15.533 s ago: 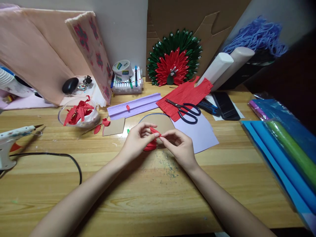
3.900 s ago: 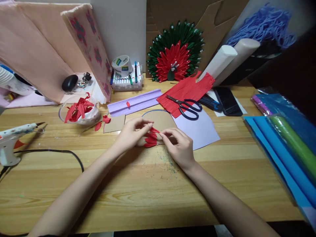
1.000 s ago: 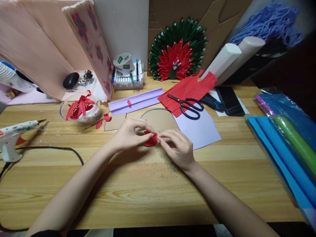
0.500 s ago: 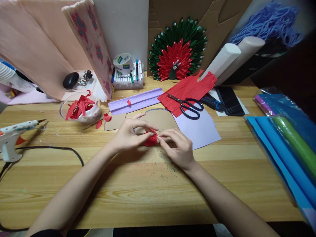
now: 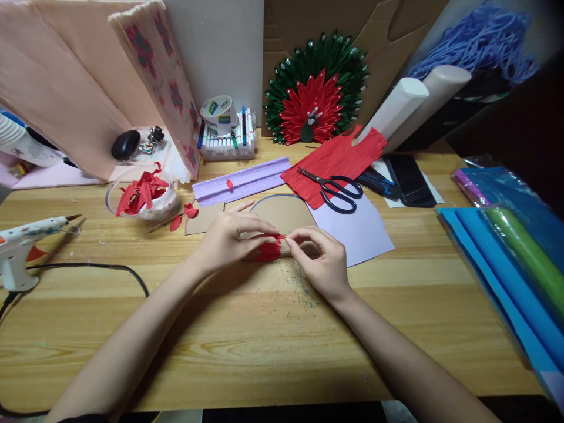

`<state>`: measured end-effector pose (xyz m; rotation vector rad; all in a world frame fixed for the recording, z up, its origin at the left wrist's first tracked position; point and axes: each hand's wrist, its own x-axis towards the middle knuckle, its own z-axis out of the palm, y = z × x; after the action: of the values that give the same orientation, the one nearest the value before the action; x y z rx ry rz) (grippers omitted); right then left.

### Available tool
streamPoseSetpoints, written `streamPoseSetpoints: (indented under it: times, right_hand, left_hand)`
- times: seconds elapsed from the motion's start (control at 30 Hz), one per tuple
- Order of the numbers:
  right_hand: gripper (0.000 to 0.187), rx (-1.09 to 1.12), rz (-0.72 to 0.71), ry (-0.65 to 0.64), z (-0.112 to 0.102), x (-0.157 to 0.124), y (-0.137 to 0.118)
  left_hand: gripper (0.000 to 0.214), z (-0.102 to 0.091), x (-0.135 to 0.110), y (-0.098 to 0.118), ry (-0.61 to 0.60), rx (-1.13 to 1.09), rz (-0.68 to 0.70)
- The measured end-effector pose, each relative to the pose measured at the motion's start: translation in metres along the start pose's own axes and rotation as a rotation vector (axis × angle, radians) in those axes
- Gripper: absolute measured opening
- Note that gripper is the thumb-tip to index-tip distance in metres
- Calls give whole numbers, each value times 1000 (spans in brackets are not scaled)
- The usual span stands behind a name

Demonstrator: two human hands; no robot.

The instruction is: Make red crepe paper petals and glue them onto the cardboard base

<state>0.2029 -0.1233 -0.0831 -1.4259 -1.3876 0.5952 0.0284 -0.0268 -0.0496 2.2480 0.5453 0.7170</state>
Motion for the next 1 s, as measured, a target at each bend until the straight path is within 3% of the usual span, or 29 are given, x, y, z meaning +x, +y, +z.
streamPoseSetpoints:
  times: [0.17,0.37,0.5,0.6,0.73,1.0]
  right_hand:
    - [4,22,16,-1,1,-1,0]
    - [4,35,23,-10,1,-1,0]
    - [4,46,29,-27,2,-2,1]
    - [4,47,44,-31,3,-2,2]
    - [5,59,65,-61,4,-3,2]
    - [5,36,39,-83,4,-3,-1]
  left_hand:
    - [12,0,1,-2,2,179,172]
    - [12,4,0,-6,14,367,272]
    - [13,10,0,-7,17,420,227]
    - [15,10,0,-5,-50,445,162]
    - [18,9,0,-3,-120,478,181]
    - [22,11,-3,-2,-77,427,147]
